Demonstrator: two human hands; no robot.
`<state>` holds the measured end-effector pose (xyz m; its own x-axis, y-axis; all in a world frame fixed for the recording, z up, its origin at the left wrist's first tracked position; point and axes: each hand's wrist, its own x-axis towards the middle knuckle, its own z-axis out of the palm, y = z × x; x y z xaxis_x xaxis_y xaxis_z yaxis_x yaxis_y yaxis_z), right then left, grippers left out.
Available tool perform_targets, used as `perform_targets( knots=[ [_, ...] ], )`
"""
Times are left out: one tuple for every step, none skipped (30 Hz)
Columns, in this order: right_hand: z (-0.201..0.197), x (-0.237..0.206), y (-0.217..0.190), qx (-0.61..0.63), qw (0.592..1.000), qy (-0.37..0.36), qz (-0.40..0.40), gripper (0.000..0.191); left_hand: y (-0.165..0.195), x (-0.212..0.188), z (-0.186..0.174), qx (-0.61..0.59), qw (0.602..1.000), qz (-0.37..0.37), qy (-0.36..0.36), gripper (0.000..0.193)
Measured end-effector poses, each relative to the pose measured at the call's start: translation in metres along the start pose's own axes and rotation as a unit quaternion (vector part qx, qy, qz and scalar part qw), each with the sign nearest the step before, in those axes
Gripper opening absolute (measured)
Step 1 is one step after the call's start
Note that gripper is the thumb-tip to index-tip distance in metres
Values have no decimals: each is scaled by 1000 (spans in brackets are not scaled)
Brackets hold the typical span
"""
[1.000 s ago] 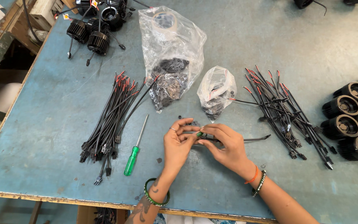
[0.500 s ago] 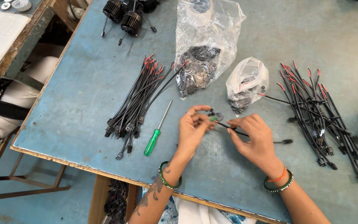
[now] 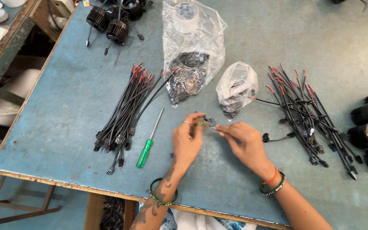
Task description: The person repeatedly picks small black plastic pieces and wires from a table, inserts the pieces onto wire ends, and places the assembled units into a pile. The person also organizes wires and occasionally reaches into a box below the table.
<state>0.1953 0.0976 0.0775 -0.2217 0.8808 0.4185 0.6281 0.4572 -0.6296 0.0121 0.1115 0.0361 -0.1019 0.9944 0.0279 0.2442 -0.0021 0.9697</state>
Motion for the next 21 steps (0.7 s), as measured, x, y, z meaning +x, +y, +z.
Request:
perform_targets(
  knots=[
    [-1,0,3,0,1000,14,11,20,2,1,-2,62,994,71,50,26],
    [-3,0,5,6,1000,24,7,20,4,3,-4,124,977,142,99,27],
    [-5,0,7,12,999,34,1,20,7,6,-6,184,949,210,148,28],
    [-7,1,9,19,999,44,-6,20,9,8,-8,207,945,210,143,27],
    [-8,2,9,16,999,43,-5,19,12,11,-10,229,940,210,138,26],
    [-8,2,9,14,999,42,-5,18,15,12,-14,253,935,209,134,25],
    [-8,3,9,12,999,41,-6,18,18,11,-18,278,921,220,159,26],
    [-8,3,9,-8,999,40,-17,17,20,7,-25,304,906,230,186,28],
    [-9,3,9,-28,998,39,-29,17,21,1,-32,329,888,240,213,30],
    [-9,3,10,-49,997,37,-40,17,22,-8,-41,341,884,222,232,30],
    [-10,3,11,-53,997,34,-38,17,21,-22,-52,351,879,204,250,31],
    [-10,3,12,-58,997,30,-34,18,19,-36,-63,366,878,171,256,32],
    [-11,3,12,-63,997,27,-31,18,15,-49,-73,379,877,139,261,34],
    [-11,3,11,-64,997,26,-32,18,12,-62,-83,391,873,120,266,35],
    [-9,4,9,-65,997,24,-34,18,8,-73,-93,401,869,101,272,37],
    [-8,5,5,-66,997,22,-36,17,4,-81,-102,412,864,81,277,38],
    [-5,6,0,-72,996,21,-41,17,1,-86,-110,393,874,84,273,33],
    [-1,7,-6,-77,996,18,-48,17,-1,-89,-118,376,883,86,270,27],
    [3,8,-13,-81,995,14,-56,17,-2,-93,-128,357,890,87,269,22],
    [7,9,-19,-93,993,18,-71,17,-3,-96,-138,334,895,108,274,21],
    [10,10,-25,-104,990,22,-88,16,-3,-98,-148,310,899,129,280,19]
  ],
)
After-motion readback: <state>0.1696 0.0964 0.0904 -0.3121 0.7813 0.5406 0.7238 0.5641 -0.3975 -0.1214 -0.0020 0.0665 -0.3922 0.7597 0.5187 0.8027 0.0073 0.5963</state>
